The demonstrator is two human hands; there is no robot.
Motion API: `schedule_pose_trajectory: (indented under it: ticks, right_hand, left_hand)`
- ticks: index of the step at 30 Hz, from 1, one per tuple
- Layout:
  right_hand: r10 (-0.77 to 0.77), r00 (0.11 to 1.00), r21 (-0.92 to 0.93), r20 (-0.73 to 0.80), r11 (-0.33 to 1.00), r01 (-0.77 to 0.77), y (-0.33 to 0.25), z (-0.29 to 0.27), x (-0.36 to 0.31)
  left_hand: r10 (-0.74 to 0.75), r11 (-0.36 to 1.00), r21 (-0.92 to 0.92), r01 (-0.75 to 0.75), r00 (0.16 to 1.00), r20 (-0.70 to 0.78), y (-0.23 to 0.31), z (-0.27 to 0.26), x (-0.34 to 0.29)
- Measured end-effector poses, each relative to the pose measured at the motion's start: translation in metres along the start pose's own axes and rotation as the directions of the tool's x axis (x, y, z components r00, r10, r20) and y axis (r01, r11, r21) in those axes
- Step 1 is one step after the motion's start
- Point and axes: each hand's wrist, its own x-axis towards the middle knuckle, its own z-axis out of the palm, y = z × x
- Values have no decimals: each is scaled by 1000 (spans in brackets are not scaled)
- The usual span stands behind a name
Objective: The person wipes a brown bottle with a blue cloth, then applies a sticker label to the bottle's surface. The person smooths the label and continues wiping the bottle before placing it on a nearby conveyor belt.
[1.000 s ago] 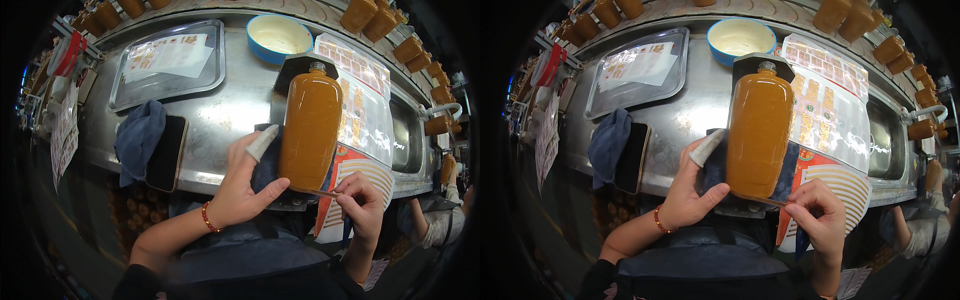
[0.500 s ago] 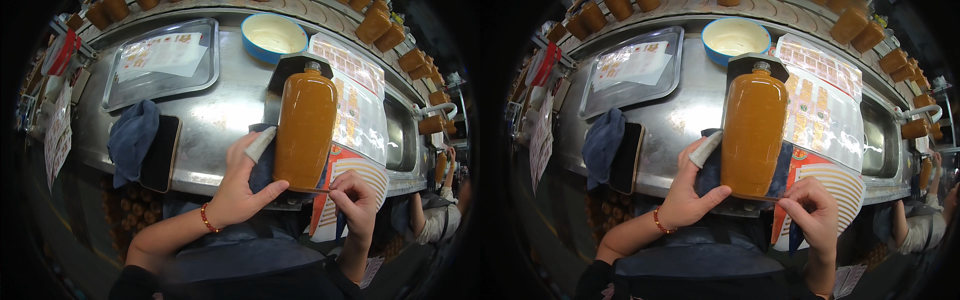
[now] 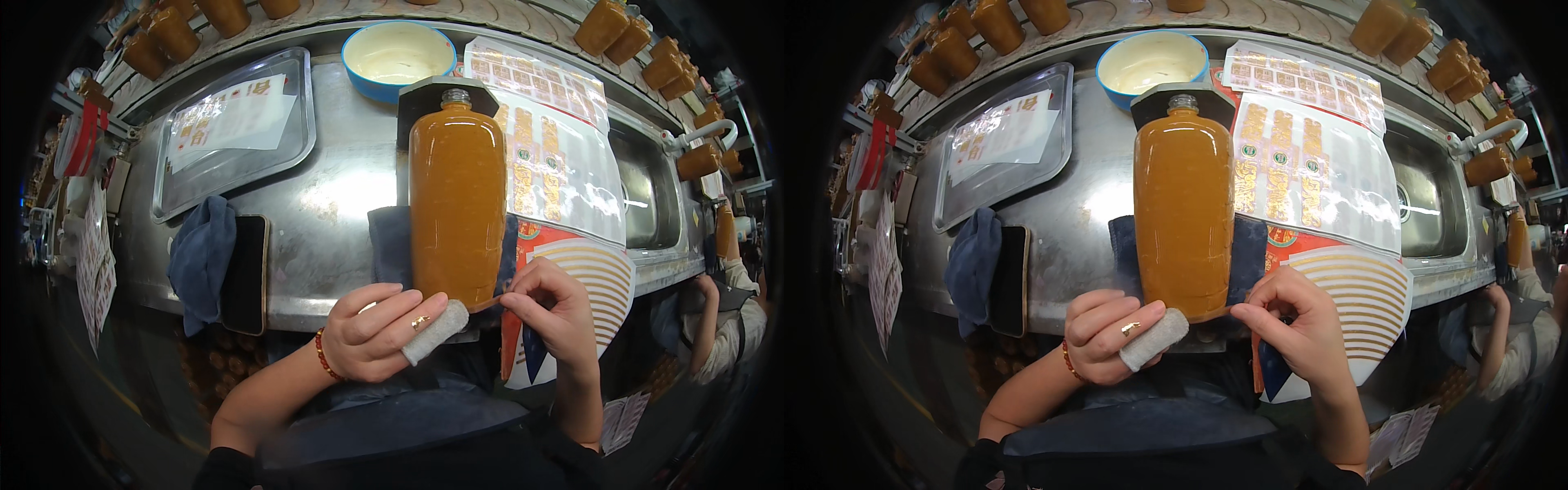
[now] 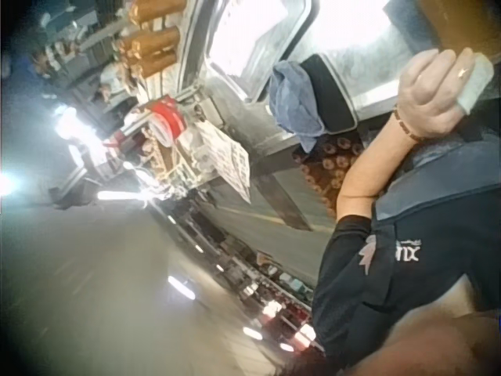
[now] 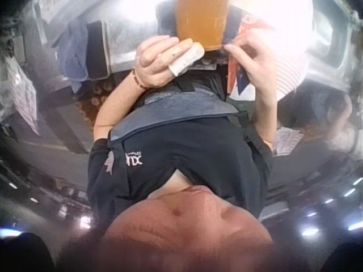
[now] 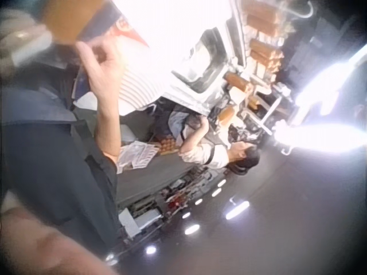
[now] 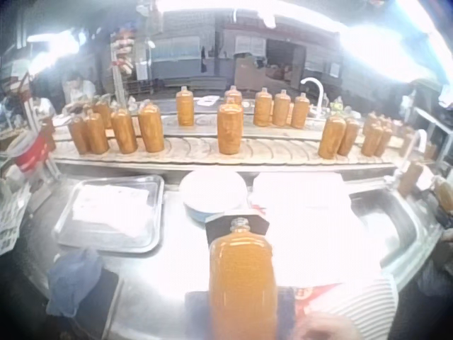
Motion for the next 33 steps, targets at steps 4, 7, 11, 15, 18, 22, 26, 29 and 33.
schedule_pose_trajectory:
  ticks: [4,7,11,15,18,22,26,29,33]
  right_hand:
    - [21,999,-6,28,1000,-21,0,-6,5]
    - [10,999,-15,40,1000,-10,4,-8,7]
    - [16,999,25,34,1000,-17,7,-11,7]
    - [10,998,34,56,999,-12,0,-13,8]
    - [-52,995,8,83,999,51,-2,-8,9]
    - [-50,996,-44,72,998,54,-6,-4,9]
    - [-44,997,-84,67,995,50,-6,-3,10]
    - [-41,996,-95,77,994,48,-5,-6,11]
    - [-25,996,-85,89,996,33,-1,-11,13]
  left_hand:
    - [34,999,24,-35,998,52,0,3,16]
    - [-13,999,37,11,998,54,4,12,34]
    - [-282,948,-102,301,944,169,4,20,59]
    - [-387,882,-230,412,910,147,3,23,50]
    - [-500,766,-355,536,844,195,4,26,37]
    - [-530,710,-411,572,818,223,3,29,26]
    - [-517,719,-407,563,825,228,0,28,23]
    - [-492,743,-407,531,846,205,-2,30,21]
    - [-480,756,-402,517,855,198,-4,31,21]
